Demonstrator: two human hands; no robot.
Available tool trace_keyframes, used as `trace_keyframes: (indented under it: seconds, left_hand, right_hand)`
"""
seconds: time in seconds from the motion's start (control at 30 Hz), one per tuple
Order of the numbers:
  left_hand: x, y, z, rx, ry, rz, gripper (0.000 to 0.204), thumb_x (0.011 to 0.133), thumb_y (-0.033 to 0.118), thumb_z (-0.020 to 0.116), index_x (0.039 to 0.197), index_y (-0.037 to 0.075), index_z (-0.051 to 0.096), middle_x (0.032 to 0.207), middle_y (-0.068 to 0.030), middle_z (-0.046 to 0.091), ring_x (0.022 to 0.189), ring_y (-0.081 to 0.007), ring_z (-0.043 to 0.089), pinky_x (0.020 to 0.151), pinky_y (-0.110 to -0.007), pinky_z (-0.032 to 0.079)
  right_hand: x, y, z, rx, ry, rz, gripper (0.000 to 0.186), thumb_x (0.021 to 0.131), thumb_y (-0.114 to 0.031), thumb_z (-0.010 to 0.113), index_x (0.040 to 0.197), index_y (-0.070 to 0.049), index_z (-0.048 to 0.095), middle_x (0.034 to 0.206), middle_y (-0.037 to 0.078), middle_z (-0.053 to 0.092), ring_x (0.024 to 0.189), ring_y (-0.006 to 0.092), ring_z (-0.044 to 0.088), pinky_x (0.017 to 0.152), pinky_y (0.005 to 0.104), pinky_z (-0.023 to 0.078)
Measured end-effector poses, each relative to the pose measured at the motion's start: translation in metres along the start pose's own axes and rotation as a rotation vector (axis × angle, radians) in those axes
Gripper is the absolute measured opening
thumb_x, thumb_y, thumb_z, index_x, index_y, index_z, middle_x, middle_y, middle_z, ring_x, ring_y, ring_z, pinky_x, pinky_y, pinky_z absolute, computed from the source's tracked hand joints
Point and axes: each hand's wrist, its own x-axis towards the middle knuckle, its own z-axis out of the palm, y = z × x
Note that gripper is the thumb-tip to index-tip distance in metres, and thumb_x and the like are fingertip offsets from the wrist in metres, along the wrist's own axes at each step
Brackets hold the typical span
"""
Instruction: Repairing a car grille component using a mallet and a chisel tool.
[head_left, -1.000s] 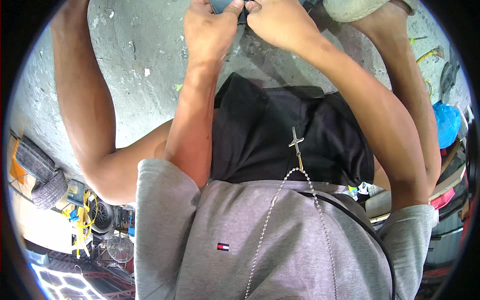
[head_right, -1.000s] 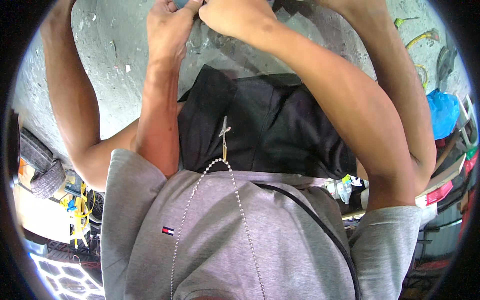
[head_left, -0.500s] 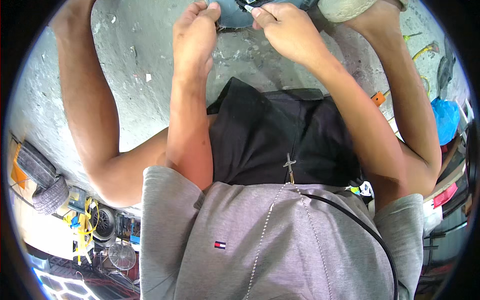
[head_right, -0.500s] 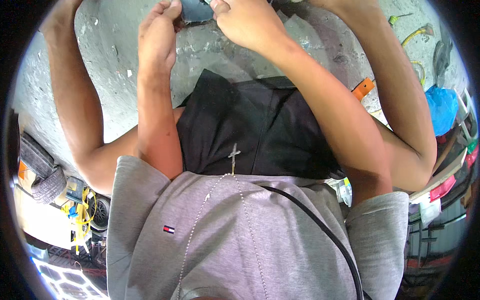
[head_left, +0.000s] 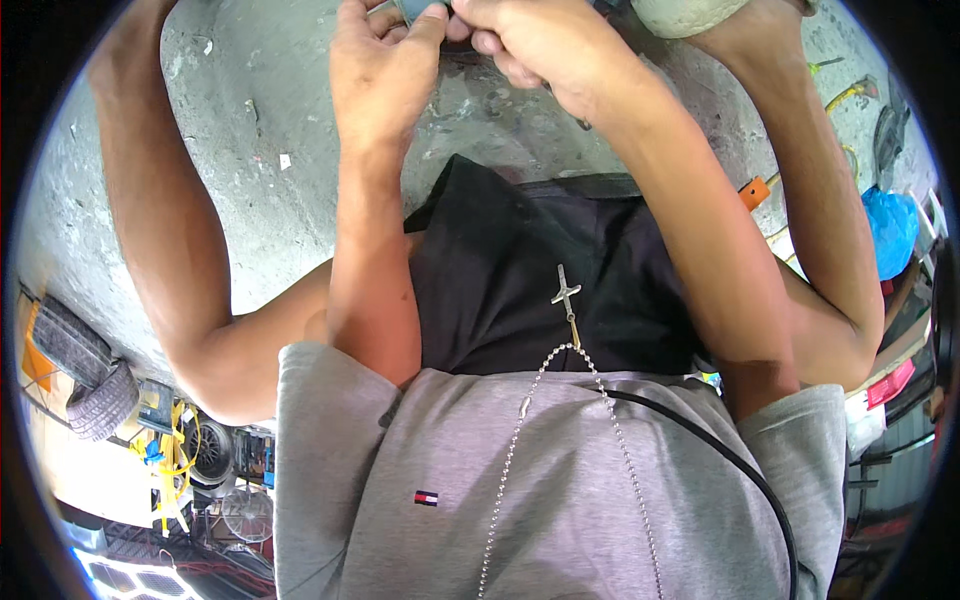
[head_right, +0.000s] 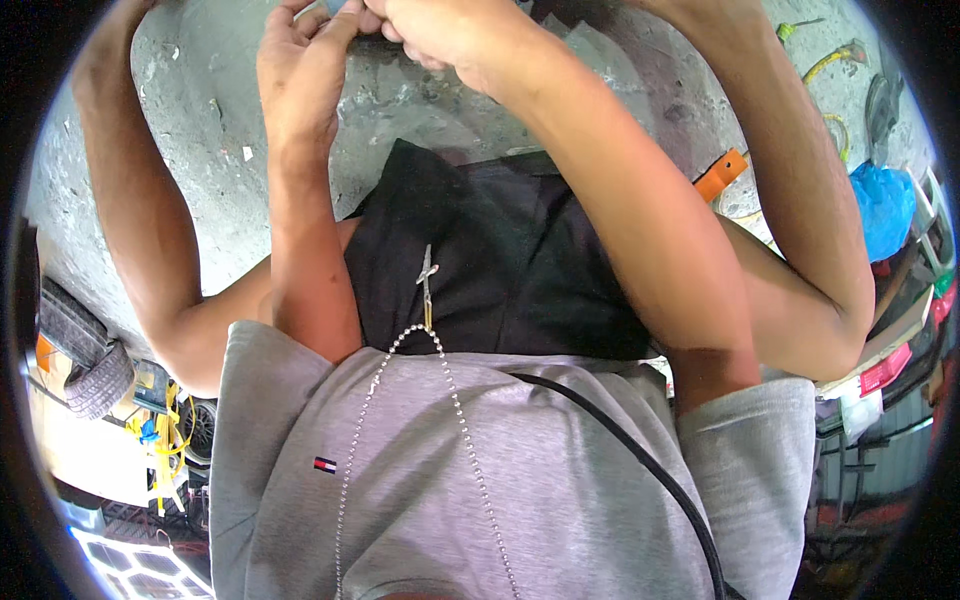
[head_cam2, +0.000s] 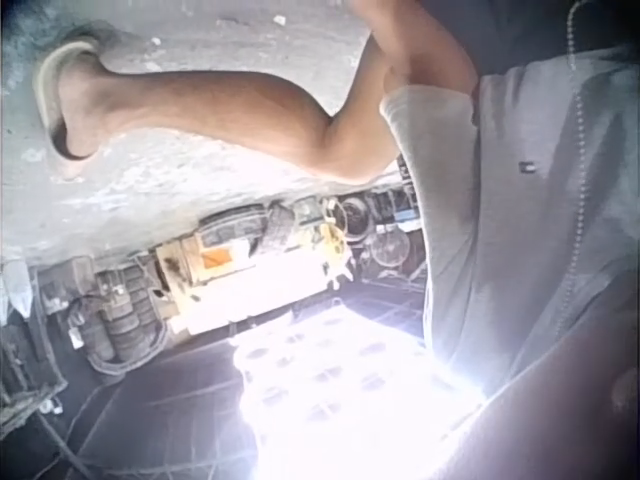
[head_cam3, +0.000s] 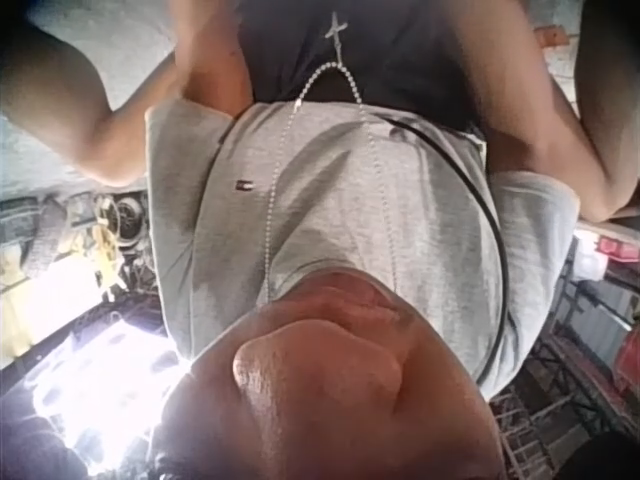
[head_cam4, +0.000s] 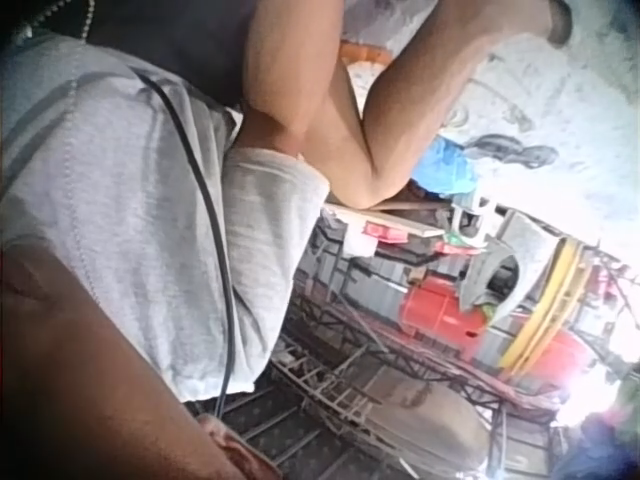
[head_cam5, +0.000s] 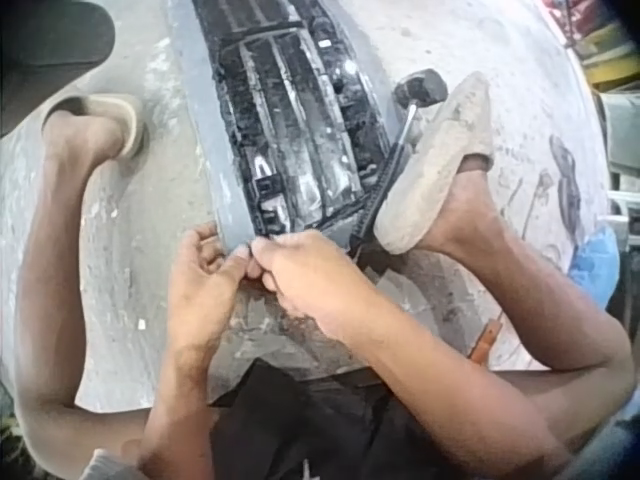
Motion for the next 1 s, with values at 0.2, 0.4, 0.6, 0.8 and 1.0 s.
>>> trace_keyframes:
  seconds: [0.2,0.4,0.6,0.8,1.0]
  left_hand:
    - [-0.013,0.016,0.017,0.464,0.09,0.143,0.049,0.092,0.003,0.074,0.132,-0.009,0.048,0.103,-0.0124,0.07,0.09,-0.0144,0.069,0.075,-0.027,0.056]
    - [0.0,0.011,0.009,0.55,0.183,0.107,0.043,0.09,0.007,0.077,0.124,-0.008,0.054,0.093,-0.0113,0.071,0.073,-0.0125,0.064,0.066,-0.028,0.052]
    - [-0.001,0.012,0.011,0.606,0.17,0.163,0.039,0.09,0.012,0.078,0.118,-0.006,0.057,0.092,-0.0109,0.071,0.073,-0.0116,0.063,0.064,-0.028,0.051]
    - [-0.009,0.012,0.017,0.691,0.216,0.28,0.04,0.09,0.017,0.079,0.115,-0.005,0.058,0.09,-0.0123,0.071,0.075,-0.0161,0.066,0.068,-0.031,0.054]
    - [-0.002,0.005,0.012,0.735,0.255,0.237,0.032,0.094,0.016,0.072,0.113,-0.006,0.059,0.092,-0.0187,0.073,0.079,-0.0228,0.07,0.071,-0.035,0.055]
  right_hand:
    - [-0.023,0.003,-0.003,-0.131,0.245,-0.146,0.033,0.105,-0.024,0.051,0.093,0.001,0.067,0.067,0.002,0.059,0.049,0.0114,0.052,0.047,0.0281,0.041]
    - [-0.043,0.003,-0.005,-0.302,0.323,-0.129,0.024,0.104,-0.02,0.054,0.099,0.0,0.066,0.069,0.004,0.062,0.054,0.0112,0.057,0.052,0.0291,0.047]
    - [-0.029,0.026,-0.002,-0.692,0.418,-0.521,0.018,0.098,-0.014,0.06,0.093,0.003,0.065,0.079,0.024,0.068,0.072,0.0412,0.069,0.066,0.0482,0.052]
    - [-0.03,0.026,-0.002,-0.711,0.439,-0.48,0.019,0.096,-0.013,0.063,0.087,0.004,0.063,0.081,0.028,0.066,0.081,0.0484,0.066,0.071,0.0527,0.05]
    - [-0.029,0.02,0.003,-0.757,0.447,-0.453,0.021,0.096,-0.015,0.064,0.085,0.003,0.064,0.079,0.028,0.066,0.079,0.0484,0.066,0.07,0.0547,0.05]
